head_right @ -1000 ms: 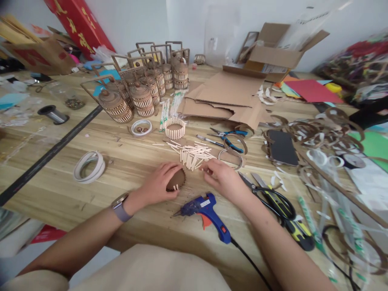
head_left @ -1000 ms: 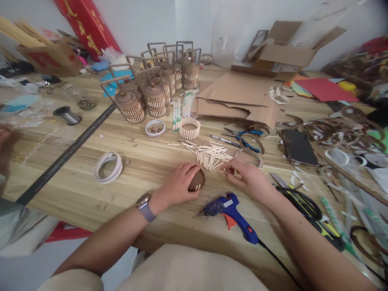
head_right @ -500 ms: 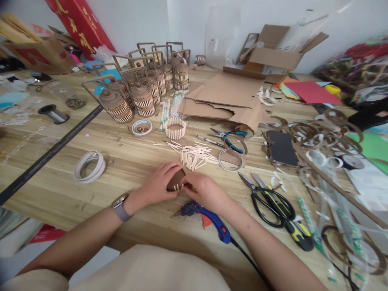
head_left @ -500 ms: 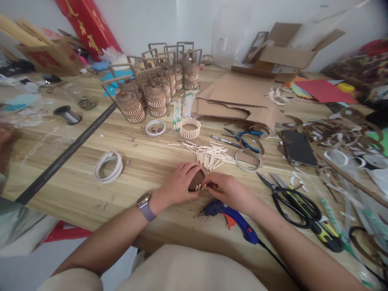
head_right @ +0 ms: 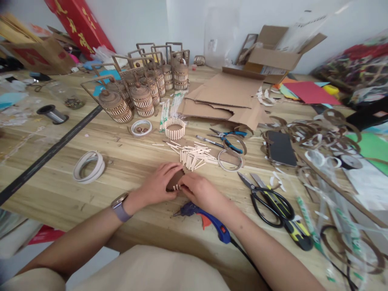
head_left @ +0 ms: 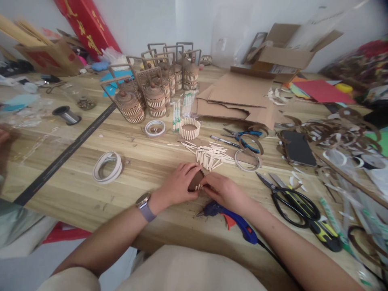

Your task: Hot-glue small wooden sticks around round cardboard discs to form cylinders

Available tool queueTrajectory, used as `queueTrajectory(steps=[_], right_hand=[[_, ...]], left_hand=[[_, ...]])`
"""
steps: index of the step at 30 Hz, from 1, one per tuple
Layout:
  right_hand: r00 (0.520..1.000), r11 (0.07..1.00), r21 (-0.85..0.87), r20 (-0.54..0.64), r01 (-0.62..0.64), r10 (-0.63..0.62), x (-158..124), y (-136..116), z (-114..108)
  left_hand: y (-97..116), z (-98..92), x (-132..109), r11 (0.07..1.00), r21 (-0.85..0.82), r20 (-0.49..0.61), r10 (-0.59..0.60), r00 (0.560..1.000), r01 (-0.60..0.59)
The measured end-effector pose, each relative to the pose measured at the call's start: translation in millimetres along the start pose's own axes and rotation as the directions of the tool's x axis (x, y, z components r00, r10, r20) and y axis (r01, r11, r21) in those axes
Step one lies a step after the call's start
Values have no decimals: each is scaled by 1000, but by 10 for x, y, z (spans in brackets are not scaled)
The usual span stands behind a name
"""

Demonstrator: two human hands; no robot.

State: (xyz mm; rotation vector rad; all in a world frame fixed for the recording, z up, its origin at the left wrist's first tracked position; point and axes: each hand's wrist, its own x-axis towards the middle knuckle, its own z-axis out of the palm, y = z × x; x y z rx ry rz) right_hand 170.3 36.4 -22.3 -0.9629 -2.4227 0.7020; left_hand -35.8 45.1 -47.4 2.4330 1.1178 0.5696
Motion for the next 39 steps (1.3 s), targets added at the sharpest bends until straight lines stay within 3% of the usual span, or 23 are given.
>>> queueTrajectory(steps=[7,14,16,18,20,22,26,29,34,36,39], right_hand=[[1000,998,-49,15,-27,28,4,-60,-37],[973,967,-138,50,-216,224,-223,-223,-446],[932,932,-196,141,-306,335,-371,-263,-562],[853,877,-257,236,-407,465,-524,-297,-616],[781,825,-302,284,-478,556,-650,-317,-594],[750,805,-288,297,-519,590,-738,-315,-510],[775,813,-173,245,-556,582,-824,-252,-322],[788,809,-50,200,-585,582,-834,-205,-306],[810,737,388,48,-554,584,-839,-154,-392],[770,664,490,24,-565,637,-869,-112,-384],[668,522,604,25,-603,743,-879,-36,-332]], left_hand=[[-4,-25,-6,1000,-24,8,9,1000,-9],[-33,-39,-40,999,-14,-26,40,999,-41],[-34,-42,-50,1000,-6,-13,24,1000,-24],[-30,-40,-56,1000,-1,0,-2,1000,2],[-22,-34,-55,1000,13,-2,-23,1000,23],[-13,-26,-48,999,34,-15,-33,999,34],[-9,-12,-29,998,50,-28,-30,999,32],[-16,-5,-23,999,39,-38,-24,999,25],[-18,-3,-27,1000,16,-40,-19,999,20],[-16,-1,-28,1000,12,-45,-20,999,21],[-18,6,-28,1000,12,-52,-15,999,16]])
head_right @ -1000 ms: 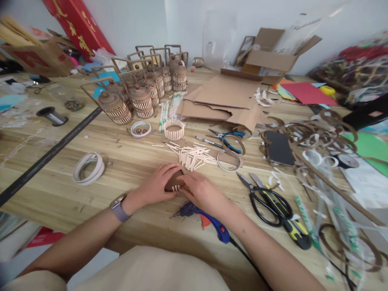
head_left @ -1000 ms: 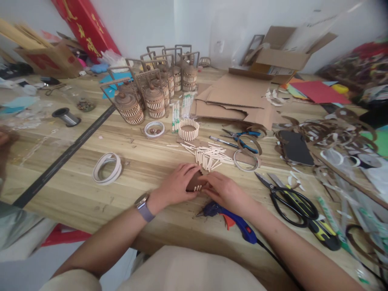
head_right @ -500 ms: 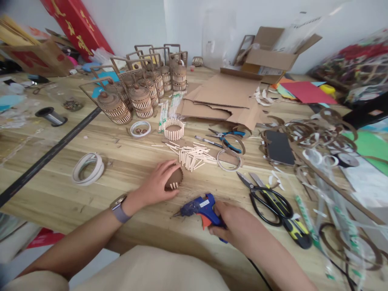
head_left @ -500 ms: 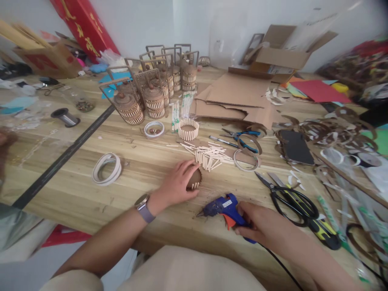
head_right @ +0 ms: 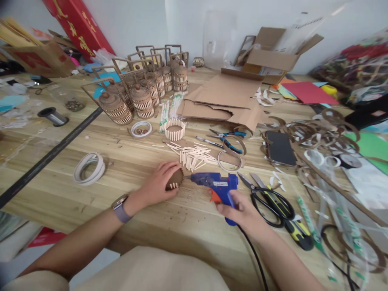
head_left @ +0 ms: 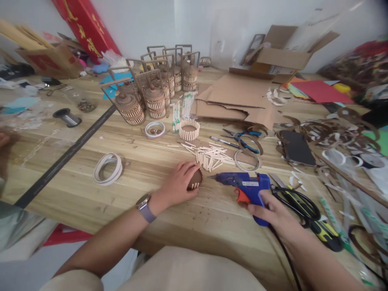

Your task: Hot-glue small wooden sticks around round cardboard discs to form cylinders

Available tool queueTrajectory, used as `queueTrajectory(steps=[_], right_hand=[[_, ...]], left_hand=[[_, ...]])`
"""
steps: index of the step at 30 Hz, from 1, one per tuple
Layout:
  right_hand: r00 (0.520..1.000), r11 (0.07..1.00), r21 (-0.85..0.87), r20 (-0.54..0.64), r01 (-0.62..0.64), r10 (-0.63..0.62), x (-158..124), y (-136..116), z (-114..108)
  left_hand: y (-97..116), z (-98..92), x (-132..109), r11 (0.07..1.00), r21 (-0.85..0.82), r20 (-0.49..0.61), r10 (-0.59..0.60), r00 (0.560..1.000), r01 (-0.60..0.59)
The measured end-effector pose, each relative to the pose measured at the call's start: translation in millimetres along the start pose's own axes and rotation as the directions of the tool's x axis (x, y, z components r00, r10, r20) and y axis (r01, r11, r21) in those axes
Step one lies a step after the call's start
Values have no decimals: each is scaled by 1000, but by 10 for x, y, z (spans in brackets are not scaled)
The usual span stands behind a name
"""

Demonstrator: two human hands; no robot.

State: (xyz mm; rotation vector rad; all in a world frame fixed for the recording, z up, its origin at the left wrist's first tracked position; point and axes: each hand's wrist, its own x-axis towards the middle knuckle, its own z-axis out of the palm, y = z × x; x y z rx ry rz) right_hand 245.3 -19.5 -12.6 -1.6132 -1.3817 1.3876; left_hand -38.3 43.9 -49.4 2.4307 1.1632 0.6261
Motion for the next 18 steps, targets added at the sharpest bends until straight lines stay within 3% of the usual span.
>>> queueTrajectory(steps=[3,9,18], right_hand=[[1000,997,78,16,-6,5,110,-3,64],[984,961,-212,73,176,-164,246,-90,226],[954,905,-305,128,297,-270,226,13,295]], left_hand=[[-8,8,-1,1000,2,-3,3,1000,-3],[-5,10,-1,1000,0,-10,15,1000,-15],[-3,6,0,1000,17,-1,15,1000,-15]])
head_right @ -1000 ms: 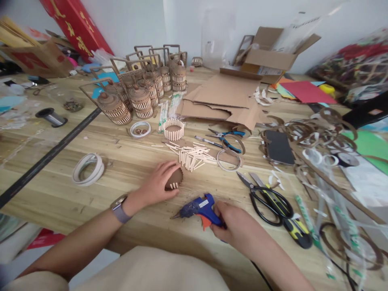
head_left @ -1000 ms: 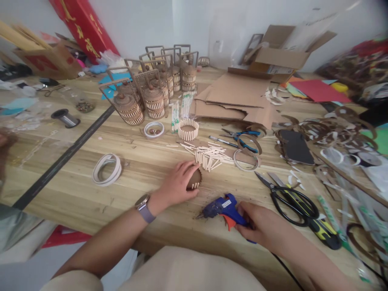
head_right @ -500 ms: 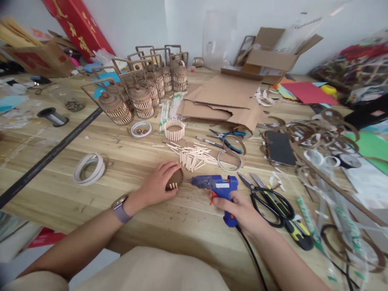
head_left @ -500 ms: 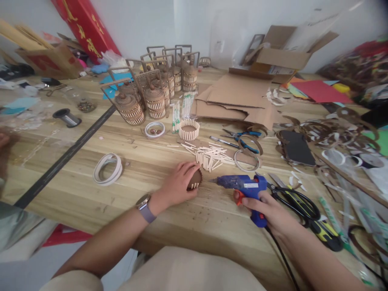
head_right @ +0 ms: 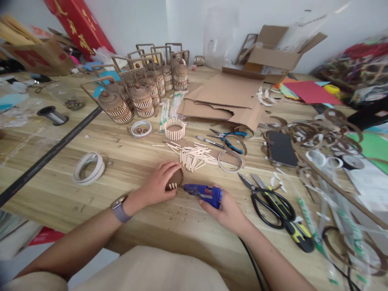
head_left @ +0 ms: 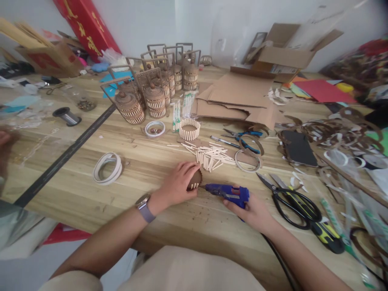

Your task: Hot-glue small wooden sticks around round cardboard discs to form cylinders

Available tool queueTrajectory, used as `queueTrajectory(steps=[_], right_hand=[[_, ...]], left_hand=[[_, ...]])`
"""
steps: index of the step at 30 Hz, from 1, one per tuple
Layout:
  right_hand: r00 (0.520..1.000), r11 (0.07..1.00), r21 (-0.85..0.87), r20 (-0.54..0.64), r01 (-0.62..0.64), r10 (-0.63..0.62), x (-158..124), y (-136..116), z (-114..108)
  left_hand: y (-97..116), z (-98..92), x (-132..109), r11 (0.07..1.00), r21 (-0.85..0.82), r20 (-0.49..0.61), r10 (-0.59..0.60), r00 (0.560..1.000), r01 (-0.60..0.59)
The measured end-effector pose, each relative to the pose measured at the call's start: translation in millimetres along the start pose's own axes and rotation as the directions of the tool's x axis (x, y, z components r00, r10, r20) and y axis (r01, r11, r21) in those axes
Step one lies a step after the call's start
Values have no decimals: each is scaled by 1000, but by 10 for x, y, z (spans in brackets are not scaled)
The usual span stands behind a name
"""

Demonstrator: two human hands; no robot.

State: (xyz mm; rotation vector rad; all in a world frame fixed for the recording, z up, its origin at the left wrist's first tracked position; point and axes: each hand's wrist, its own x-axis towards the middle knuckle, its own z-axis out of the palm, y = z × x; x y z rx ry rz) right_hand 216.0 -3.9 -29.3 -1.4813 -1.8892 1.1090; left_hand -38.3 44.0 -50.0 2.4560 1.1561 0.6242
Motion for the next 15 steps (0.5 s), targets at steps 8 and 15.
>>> queueTrajectory(steps=[8,15], right_hand=[[998,991,-124,7,58,-57,15,7,32],[997,988,-136,-23,67,-71,5,-41,31]], left_hand=[[8,-9,12,1000,2,21,-5,1000,5],[10,-5,14,1000,12,23,-8,1000,7]])
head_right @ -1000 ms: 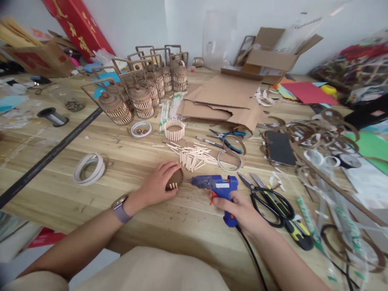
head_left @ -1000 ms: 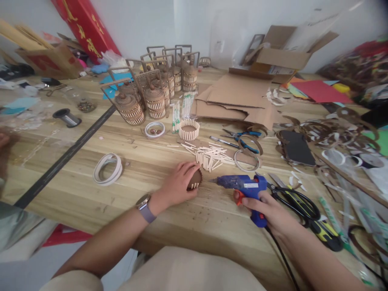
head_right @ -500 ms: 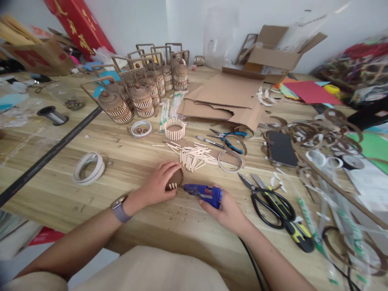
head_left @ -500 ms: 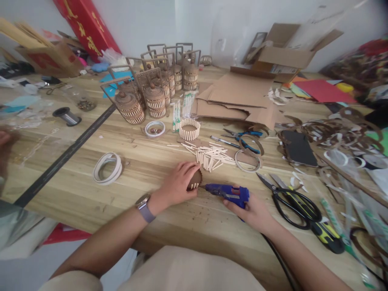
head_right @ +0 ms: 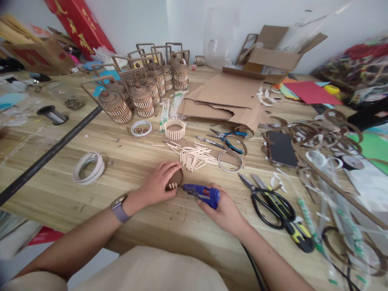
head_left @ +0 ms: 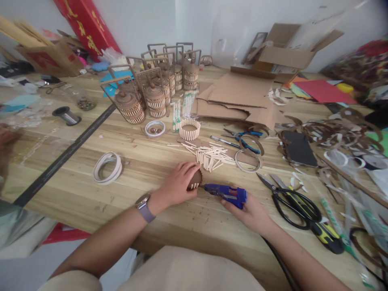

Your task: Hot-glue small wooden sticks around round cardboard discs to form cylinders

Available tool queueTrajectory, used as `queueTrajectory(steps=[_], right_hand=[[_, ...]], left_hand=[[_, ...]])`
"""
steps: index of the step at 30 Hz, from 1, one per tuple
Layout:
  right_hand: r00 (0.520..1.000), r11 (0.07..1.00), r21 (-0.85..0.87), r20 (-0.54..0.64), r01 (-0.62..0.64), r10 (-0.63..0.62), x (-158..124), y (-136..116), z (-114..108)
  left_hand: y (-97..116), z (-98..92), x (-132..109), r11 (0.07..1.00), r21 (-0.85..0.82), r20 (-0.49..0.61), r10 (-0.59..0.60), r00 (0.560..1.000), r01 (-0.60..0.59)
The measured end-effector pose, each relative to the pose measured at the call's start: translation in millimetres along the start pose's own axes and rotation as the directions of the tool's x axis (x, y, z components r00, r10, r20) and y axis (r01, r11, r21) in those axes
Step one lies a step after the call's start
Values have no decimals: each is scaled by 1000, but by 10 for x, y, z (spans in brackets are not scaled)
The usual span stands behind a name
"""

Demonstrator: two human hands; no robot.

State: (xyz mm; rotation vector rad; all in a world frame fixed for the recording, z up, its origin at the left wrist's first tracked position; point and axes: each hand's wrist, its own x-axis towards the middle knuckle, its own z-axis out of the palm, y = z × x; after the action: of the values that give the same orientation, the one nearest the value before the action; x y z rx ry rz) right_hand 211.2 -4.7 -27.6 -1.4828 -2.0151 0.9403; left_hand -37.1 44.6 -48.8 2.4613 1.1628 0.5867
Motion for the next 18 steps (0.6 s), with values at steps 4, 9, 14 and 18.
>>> queueTrajectory(steps=[4,9,14,18], right_hand=[[1000,1000,5,-9,2,-2,-3,0,7],[1000,1000,-16,-15,17,-18,1,21,17],[1000,1000,-9,-15,24,-24,0,35,25],[999,999,-31,-17,29,-29,2,31,24]], left_hand=[[-7,4,-4,1000,-1,-6,9,1000,-9],[-24,18,-9,1000,1,-12,24,1000,-24],[-27,24,-10,1000,0,-19,26,999,-26],[-20,15,-14,1000,9,-12,22,1000,-22]])
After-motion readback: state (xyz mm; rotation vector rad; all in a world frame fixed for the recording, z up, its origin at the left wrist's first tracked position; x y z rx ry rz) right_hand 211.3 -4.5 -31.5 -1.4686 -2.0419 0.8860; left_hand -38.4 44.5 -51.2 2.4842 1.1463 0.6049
